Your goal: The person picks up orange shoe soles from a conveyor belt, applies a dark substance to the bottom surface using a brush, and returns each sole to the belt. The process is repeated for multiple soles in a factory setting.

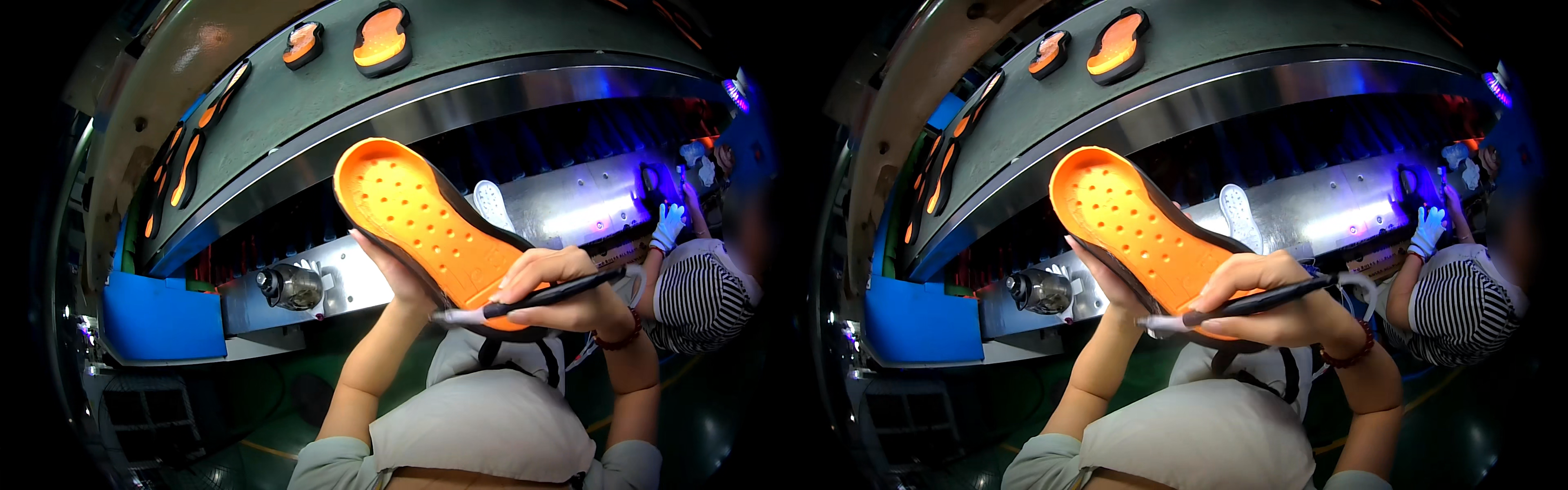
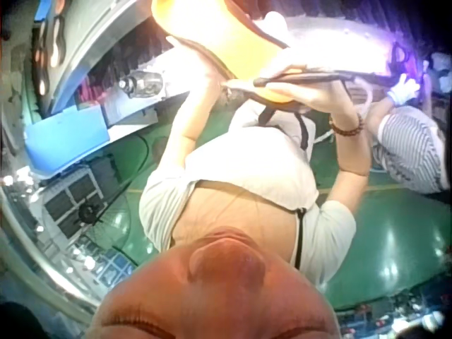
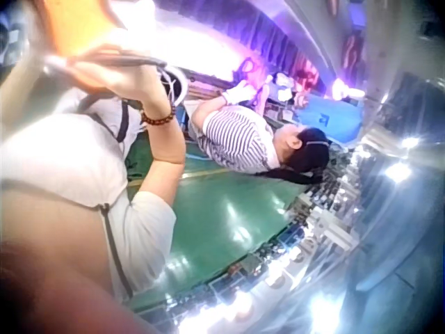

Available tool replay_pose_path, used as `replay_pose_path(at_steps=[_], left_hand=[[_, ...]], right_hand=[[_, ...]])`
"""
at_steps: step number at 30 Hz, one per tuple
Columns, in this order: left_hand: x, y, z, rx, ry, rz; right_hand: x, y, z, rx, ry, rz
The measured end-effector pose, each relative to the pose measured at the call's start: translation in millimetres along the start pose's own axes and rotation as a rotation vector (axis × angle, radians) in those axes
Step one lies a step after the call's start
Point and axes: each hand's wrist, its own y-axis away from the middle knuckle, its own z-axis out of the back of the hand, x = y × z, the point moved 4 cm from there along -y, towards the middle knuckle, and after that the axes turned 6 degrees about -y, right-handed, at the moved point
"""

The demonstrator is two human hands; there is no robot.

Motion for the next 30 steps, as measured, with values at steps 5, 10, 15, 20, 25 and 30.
replay_pose_path(at_steps=[5,10,15,20,25,30], left_hand=[[-13,-4,-19,-0.102,-0.131,-0.099],[-25,-11,-8,0.023,-0.046,-0.086],[-33,-13,-19,-0.027,-0.120,-0.161],[-42,-17,-17,-0.009,-0.137,-0.131],[-43,-25,-14,0.007,-0.104,-0.152],[-51,-34,-23,0.219,-0.014,-0.081]], right_hand=[[-21,5,16,-0.202,-0.001,-0.066],[-8,17,11,-0.007,-0.145,-0.061],[-19,23,16,-0.097,0.062,-0.071],[-26,36,21,-0.069,-0.281,-0.103],[-34,42,15,-0.068,0.100,-0.123],[-44,47,34,-0.227,-0.374,-0.200]])
